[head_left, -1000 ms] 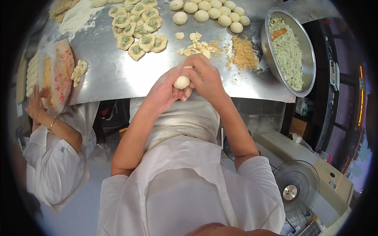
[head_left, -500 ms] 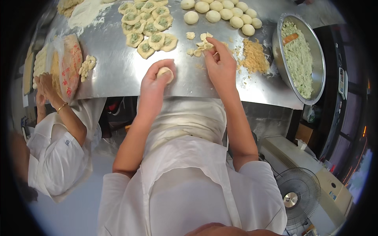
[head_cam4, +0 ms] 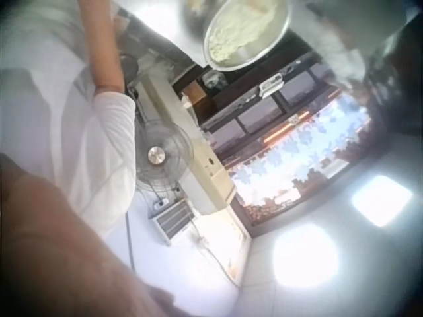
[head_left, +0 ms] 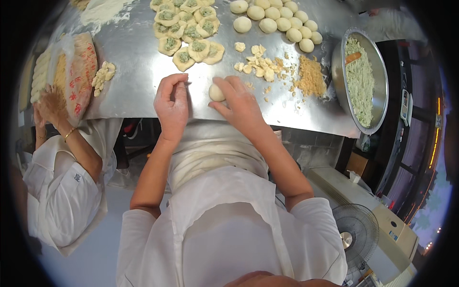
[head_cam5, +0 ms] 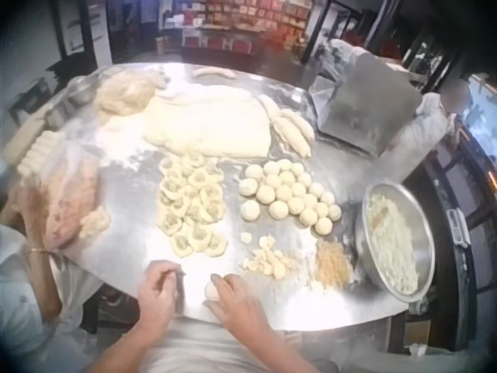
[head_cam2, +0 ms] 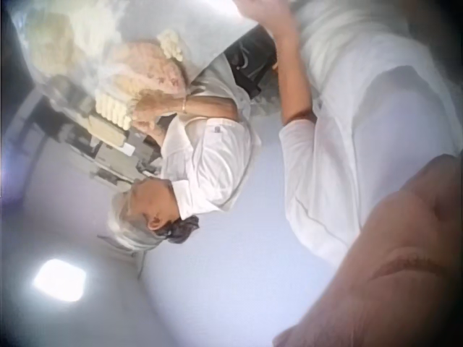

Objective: The person repeatedly takes small dough balls, flattens them, fills them with a green vegetable mixture, and seals them into dumplings. The finished dumplings are placed on the metal work surface next to a growing pile of completed units.

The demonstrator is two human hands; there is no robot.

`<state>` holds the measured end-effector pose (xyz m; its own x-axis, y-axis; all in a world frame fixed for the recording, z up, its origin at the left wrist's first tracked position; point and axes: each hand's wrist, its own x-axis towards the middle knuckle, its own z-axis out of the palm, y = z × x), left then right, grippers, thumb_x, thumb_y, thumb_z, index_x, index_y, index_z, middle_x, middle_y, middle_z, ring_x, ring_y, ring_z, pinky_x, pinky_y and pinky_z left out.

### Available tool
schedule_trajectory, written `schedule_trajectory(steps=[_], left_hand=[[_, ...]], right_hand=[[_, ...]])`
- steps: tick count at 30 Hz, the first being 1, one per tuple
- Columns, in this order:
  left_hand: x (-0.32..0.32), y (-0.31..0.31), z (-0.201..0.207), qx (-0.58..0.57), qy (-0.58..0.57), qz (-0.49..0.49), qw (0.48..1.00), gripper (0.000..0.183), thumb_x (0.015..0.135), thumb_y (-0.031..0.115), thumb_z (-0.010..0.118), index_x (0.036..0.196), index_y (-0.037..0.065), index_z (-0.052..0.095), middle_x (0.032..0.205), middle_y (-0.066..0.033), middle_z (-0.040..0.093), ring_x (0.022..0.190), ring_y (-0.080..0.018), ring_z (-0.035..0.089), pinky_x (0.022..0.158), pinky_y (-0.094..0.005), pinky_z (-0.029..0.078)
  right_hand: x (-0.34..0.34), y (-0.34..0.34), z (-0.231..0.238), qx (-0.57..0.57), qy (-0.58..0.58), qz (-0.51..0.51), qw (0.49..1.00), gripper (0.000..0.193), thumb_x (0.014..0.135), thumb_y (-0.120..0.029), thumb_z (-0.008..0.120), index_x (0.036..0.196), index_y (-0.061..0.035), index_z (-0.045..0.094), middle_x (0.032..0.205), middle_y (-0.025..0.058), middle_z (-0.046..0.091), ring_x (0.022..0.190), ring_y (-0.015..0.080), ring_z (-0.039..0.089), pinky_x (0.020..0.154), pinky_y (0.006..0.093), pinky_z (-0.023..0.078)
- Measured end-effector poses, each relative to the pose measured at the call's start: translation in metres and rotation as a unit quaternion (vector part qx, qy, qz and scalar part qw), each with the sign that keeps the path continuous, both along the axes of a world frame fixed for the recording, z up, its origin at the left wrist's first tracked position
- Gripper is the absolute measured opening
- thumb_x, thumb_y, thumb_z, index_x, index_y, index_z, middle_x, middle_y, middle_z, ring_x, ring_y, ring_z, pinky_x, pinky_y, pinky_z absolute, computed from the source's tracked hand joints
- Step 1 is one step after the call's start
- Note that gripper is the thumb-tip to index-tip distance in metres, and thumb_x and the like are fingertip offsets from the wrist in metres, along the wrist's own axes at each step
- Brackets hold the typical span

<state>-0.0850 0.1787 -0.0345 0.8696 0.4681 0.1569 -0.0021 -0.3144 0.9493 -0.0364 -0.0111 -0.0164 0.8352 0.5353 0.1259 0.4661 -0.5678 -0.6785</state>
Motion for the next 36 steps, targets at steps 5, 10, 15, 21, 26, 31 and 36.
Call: schedule_trajectory(steps=[5,10,15,21,26,31,36], left_hand=[[0.044,0.005,0.023,0.238,-0.070,-0.070,0.966,0.036,0.088,-0.003,0.063,0.123,0.002,0.065,0.117,-0.0135,0.066,0.109,-0.0314,0.061,0.097,-0.0411,0.049],[0.093,-0.005,0.028,0.397,-0.008,-0.187,0.899,0.048,0.086,-0.004,0.058,0.133,0.005,0.062,0.129,-0.0150,0.064,0.120,-0.0346,0.056,0.103,-0.0456,0.045],[0.106,0.003,0.035,0.515,0.089,-0.250,0.815,0.054,0.081,-0.008,0.056,0.132,0.006,0.061,0.133,-0.0105,0.062,0.120,-0.0316,0.056,0.101,-0.0432,0.045],[0.109,0.020,0.047,0.525,0.131,-0.254,0.801,0.039,0.079,-0.004,0.065,0.116,0.008,0.069,0.121,-0.0100,0.063,0.112,-0.0318,0.058,0.095,-0.0416,0.048],[0.107,0.035,0.038,0.482,0.029,-0.208,0.850,0.023,0.084,0.007,0.072,0.107,0.007,0.068,0.114,-0.0119,0.064,0.110,-0.0321,0.060,0.092,-0.0416,0.050],[0.087,0.008,0.046,-0.105,0.060,-0.179,0.976,0.022,0.101,0.014,0.059,0.120,0.003,0.055,0.125,-0.0156,0.065,0.113,-0.0265,0.065,0.095,-0.0398,0.052],[0.073,-0.056,0.013,-0.603,0.135,-0.281,0.734,0.028,0.106,0.016,0.052,0.130,0.002,0.050,0.112,-0.0150,0.064,0.098,-0.0238,0.066,0.082,-0.0341,0.055]], right_hand=[[0.030,-0.010,0.017,0.055,0.116,-0.066,0.990,0.058,0.078,-0.016,0.083,0.131,-0.0068,0.061,0.109,0.0090,0.065,0.084,0.0204,0.063,0.074,0.0328,0.053],[0.100,-0.055,0.020,0.055,0.031,-0.250,0.966,0.053,0.079,-0.016,0.083,0.124,-0.0009,0.059,0.101,0.0121,0.065,0.075,0.0181,0.058,0.071,0.0313,0.052],[0.155,-0.057,-0.018,-0.026,-0.109,-0.241,0.964,0.048,0.080,-0.020,0.082,0.115,0.0001,0.056,0.110,0.0216,0.066,0.100,0.0421,0.064,0.086,0.0471,0.052],[0.129,-0.059,-0.004,0.041,-0.029,-0.272,0.961,0.050,0.080,-0.016,0.082,0.123,-0.0017,0.059,0.108,0.0174,0.067,0.094,0.0330,0.065,0.082,0.0430,0.053],[0.085,-0.110,0.008,0.069,-0.126,-0.269,0.952,0.035,0.083,-0.009,0.078,0.115,-0.0033,0.067,0.098,0.0098,0.069,0.078,0.0199,0.064,0.072,0.0343,0.053],[0.057,-0.179,-0.003,0.039,-0.096,-0.439,0.893,0.028,0.084,-0.005,0.077,0.110,-0.0024,0.070,0.094,0.0081,0.065,0.064,0.0146,0.053,0.064,0.0286,0.049],[0.059,-0.182,-0.020,0.003,-0.121,-0.374,0.919,0.027,0.083,-0.005,0.076,0.109,-0.0019,0.070,0.092,0.0090,0.065,0.064,0.0170,0.056,0.064,0.0295,0.049]])
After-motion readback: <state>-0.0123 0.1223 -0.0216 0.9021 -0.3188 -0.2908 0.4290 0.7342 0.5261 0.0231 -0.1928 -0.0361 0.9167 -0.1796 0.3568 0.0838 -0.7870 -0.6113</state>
